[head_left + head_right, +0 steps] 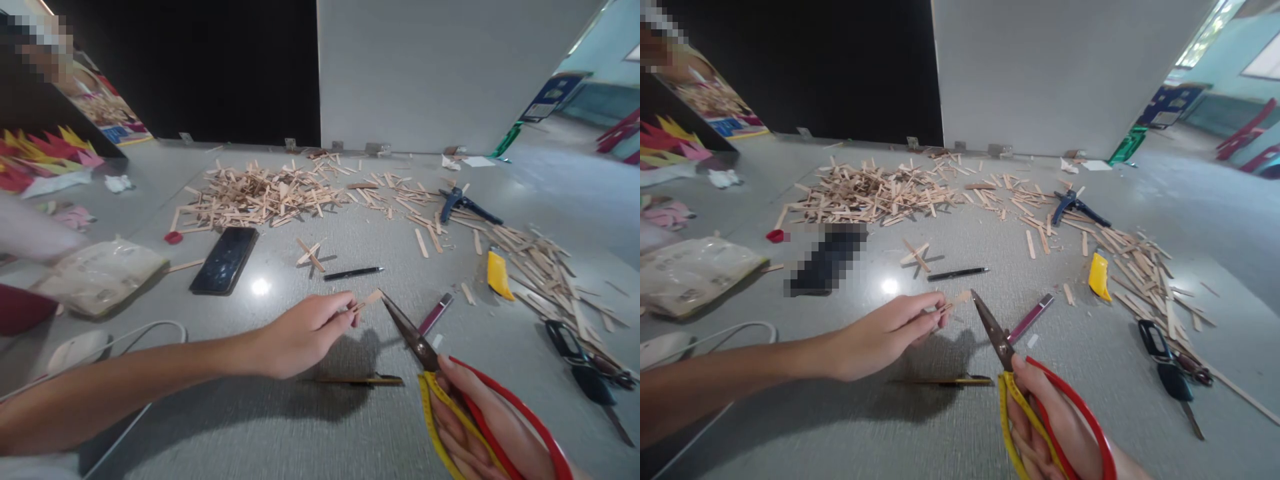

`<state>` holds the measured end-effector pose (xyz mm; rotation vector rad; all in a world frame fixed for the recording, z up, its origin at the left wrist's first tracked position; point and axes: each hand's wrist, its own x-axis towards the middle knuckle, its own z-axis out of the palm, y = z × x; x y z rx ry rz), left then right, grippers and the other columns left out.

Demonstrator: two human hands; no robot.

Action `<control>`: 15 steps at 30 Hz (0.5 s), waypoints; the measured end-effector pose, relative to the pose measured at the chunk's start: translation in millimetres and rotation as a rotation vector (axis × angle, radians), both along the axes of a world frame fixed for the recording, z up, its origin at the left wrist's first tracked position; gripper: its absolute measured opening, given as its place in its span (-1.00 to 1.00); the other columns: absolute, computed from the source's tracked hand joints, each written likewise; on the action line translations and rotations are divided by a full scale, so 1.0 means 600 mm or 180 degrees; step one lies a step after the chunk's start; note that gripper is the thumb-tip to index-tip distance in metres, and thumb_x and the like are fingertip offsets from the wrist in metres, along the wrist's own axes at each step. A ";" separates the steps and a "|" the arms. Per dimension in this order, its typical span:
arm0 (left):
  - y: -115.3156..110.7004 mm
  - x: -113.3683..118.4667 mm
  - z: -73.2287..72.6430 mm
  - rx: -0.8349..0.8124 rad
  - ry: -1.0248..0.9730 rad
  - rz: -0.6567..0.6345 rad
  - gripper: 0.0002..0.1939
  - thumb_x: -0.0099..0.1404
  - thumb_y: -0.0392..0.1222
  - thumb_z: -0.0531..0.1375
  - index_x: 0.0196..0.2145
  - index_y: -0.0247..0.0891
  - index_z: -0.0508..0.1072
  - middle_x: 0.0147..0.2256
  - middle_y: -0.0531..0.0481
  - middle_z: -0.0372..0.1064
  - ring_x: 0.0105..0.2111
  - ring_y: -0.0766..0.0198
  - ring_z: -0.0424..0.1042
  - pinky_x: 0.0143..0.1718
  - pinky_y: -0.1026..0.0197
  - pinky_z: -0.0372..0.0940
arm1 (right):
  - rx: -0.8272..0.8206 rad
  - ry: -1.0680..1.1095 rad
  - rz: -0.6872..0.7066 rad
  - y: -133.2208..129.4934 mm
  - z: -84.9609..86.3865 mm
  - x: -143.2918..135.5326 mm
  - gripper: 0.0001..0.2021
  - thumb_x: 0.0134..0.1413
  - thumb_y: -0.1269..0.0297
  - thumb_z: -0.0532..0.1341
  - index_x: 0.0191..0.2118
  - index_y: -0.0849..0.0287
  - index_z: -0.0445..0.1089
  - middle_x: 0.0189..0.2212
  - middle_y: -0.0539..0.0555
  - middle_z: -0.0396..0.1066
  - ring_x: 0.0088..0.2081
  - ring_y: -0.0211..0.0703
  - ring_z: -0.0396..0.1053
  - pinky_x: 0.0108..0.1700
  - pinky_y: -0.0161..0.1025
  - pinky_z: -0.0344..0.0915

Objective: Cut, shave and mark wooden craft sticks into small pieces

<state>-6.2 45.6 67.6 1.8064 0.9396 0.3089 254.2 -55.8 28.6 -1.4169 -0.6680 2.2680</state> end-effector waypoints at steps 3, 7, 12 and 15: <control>0.002 0.002 0.000 0.0222 0.0088 0.0052 -0.61 0.58 -0.01 -0.05 -0.44 -0.15 0.16 -0.49 0.11 0.16 -0.45 0.25 0.19 -0.36 0.18 0.09 | 0.0088 -0.0172 -0.0061 -0.001 0.004 -0.003 -0.16 -0.06 -0.70 0.16 -0.70 0.08 0.14 -0.89 -0.15 0.01 -0.86 -0.47 -0.03 -0.81 -0.52 -0.07; 0.003 0.003 -0.001 0.0185 0.0092 0.0084 -0.56 0.54 0.01 -0.05 -0.50 -0.16 0.09 -0.52 0.12 0.05 -0.46 0.26 0.13 -0.38 0.16 0.03 | 0.0182 -0.0243 -0.0117 0.000 0.004 -0.008 -0.14 -0.24 -0.73 0.23 -0.74 0.09 0.13 -0.88 -0.13 0.04 -0.86 -0.49 -0.02 -0.81 -0.53 -0.05; 0.004 0.001 -0.007 0.0111 0.0007 0.0134 -0.53 0.55 0.09 -0.05 -0.50 -0.15 0.07 -0.52 0.13 -0.03 -0.48 0.29 0.06 -0.42 0.16 -0.04 | 0.0186 -0.0307 0.0005 -0.005 -0.005 -0.009 -0.13 -0.15 -0.76 0.13 -0.72 0.07 0.10 -0.89 -0.16 -0.03 -0.86 -0.47 -0.07 -0.81 -0.51 -0.08; 0.004 0.001 -0.007 0.0072 -0.0023 0.0282 -0.48 0.56 0.19 -0.07 -0.49 -0.14 0.05 -0.52 0.15 -0.07 -0.51 0.30 0.00 -0.44 0.16 -0.07 | 0.0402 -0.0350 -0.0130 -0.010 -0.011 -0.001 -0.14 -0.10 -0.75 0.12 -0.67 0.09 0.15 -0.86 -0.17 0.00 -0.84 -0.45 0.01 -0.75 -0.49 0.01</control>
